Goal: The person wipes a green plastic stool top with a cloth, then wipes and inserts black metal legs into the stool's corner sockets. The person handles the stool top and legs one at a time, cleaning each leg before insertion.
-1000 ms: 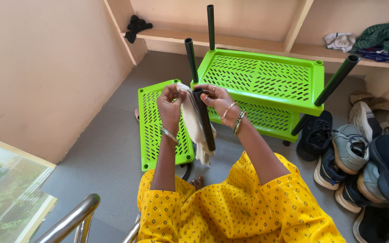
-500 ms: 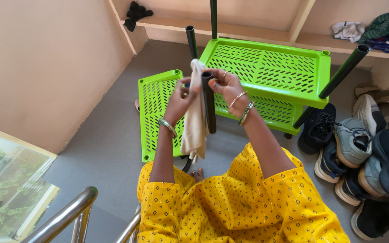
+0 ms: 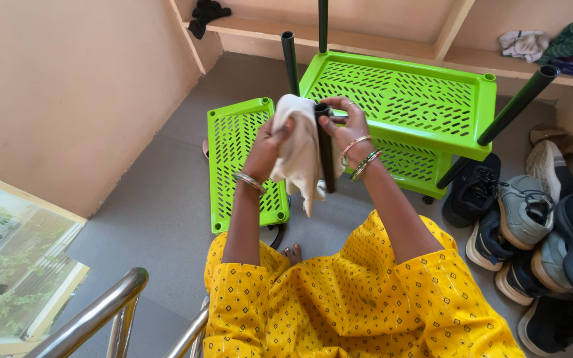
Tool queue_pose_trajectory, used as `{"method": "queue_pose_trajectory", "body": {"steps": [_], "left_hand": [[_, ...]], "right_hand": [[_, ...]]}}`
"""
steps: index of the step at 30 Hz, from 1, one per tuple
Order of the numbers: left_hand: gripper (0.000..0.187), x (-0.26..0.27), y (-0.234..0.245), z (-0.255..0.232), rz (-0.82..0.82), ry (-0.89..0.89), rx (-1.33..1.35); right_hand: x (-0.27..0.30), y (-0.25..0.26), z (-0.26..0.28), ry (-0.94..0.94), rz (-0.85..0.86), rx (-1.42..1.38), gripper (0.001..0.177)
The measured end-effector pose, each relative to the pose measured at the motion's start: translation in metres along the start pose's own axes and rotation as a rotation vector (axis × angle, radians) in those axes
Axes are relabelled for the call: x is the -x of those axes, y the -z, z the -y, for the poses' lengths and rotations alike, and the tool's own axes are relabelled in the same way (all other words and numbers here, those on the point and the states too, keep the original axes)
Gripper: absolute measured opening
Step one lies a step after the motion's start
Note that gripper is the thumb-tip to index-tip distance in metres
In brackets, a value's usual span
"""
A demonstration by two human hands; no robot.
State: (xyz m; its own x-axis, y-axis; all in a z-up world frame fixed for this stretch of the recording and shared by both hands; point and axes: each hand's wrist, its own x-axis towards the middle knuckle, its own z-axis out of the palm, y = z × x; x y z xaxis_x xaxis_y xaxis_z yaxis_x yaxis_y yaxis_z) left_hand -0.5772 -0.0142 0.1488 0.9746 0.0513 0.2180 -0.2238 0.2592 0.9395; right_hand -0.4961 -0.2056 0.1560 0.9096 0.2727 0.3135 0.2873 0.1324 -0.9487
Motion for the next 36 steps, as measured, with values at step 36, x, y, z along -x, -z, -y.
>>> {"method": "queue_pose_trajectory", "body": {"steps": [36], "left_hand": [[0.057,0.007,-0.040,-0.012,-0.197,-0.343,-0.581]], "right_hand": [[0.001,-0.007,0.017,-0.039,0.068,-0.299,0.043]]}}
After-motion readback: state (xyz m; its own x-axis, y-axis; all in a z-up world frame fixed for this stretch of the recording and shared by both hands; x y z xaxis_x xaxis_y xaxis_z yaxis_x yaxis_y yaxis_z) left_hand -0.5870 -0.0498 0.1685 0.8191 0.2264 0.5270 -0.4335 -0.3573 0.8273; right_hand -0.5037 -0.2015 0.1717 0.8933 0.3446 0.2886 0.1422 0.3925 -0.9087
